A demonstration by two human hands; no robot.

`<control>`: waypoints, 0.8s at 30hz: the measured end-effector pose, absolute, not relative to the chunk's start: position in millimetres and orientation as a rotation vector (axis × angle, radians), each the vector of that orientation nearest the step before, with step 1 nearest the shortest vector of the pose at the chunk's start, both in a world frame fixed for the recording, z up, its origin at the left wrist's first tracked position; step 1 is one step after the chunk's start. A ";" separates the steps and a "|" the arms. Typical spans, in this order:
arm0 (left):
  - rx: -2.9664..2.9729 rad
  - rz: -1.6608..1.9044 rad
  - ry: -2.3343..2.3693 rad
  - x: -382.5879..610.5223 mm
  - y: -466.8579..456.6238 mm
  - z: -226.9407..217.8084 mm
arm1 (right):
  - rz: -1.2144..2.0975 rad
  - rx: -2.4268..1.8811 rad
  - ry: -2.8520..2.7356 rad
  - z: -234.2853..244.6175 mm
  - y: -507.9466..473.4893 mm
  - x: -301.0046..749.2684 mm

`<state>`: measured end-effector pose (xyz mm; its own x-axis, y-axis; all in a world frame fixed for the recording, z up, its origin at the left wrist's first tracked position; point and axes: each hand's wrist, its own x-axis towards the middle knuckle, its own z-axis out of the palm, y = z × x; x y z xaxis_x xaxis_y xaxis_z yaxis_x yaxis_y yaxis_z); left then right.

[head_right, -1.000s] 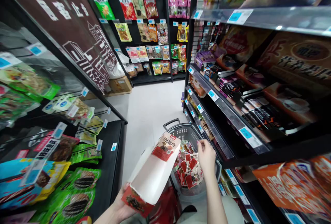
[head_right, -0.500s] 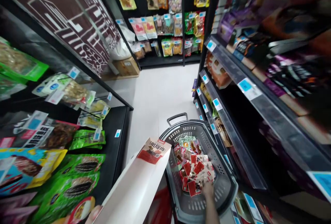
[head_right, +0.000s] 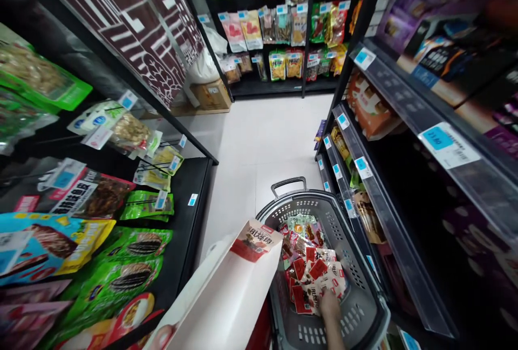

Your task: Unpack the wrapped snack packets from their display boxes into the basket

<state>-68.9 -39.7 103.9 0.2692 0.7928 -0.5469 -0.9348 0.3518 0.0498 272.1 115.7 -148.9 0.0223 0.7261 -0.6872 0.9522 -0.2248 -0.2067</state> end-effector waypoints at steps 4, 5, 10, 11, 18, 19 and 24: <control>-0.251 1.165 0.416 -63.2 -35.7 122.6 | -0.999 1.894 2.012 -66.7 138.5 280.9; -0.251 1.162 0.390 -61.0 -35.1 130.8 | -0.985 1.894 2.087 -38.4 142.4 286.1; -0.205 1.136 0.296 -51.1 -39.9 165.2 | -1.035 2.225 2.503 146.4 139.4 305.5; -0.187 1.127 0.285 -49.6 -42.6 168.1 | -0.994 2.308 2.558 185.3 134.8 302.6; -0.127 1.071 0.238 -41.9 -66.9 176.3 | -0.951 1.758 3.087 340.6 109.6 218.6; -0.114 1.066 0.236 -41.4 -69.5 178.8 | -0.948 1.627 3.103 345.4 109.1 205.8; -0.015 1.038 0.192 -40.9 -76.0 194.1 | -0.728 1.249 3.047 340.5 106.7 159.8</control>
